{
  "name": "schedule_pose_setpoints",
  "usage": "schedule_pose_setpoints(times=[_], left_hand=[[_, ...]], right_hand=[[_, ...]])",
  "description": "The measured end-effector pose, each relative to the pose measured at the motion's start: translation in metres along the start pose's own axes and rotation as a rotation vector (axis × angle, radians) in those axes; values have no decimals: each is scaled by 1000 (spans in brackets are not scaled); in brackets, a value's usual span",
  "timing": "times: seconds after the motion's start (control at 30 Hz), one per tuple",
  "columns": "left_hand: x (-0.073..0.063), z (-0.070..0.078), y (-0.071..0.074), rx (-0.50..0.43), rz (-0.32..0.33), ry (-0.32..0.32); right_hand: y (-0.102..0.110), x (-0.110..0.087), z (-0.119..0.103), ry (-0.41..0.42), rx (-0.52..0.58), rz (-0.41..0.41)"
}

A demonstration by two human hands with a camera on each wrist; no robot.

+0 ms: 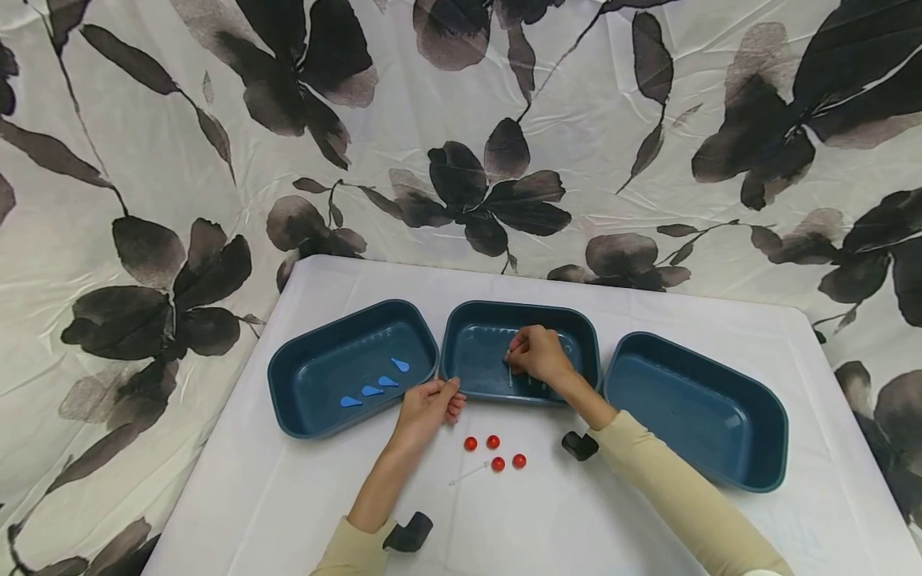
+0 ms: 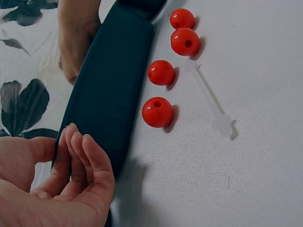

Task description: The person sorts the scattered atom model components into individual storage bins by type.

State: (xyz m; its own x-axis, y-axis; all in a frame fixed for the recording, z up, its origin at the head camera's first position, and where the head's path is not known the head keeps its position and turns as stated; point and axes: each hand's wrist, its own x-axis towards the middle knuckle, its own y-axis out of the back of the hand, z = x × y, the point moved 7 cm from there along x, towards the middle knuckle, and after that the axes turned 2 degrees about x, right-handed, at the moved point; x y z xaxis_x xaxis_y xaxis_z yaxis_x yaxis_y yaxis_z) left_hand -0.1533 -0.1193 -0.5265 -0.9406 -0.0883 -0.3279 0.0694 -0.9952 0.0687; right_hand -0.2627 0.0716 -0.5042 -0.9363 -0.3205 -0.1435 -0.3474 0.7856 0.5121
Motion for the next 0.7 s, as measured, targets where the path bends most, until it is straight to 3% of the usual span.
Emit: schedule_pose_setpoints(times=[0.17, 0.3, 0.7], left_hand=[[0, 1, -1, -11, -3, 9], [-4, 10, -2, -7, -13, 12], [1, 0, -1, -3, -4, 3]], right_hand=[[-1, -1, -2, 1, -24, -4], [2, -5, -4, 17, -14, -7], [10, -17, -5, 91, -21, 35]])
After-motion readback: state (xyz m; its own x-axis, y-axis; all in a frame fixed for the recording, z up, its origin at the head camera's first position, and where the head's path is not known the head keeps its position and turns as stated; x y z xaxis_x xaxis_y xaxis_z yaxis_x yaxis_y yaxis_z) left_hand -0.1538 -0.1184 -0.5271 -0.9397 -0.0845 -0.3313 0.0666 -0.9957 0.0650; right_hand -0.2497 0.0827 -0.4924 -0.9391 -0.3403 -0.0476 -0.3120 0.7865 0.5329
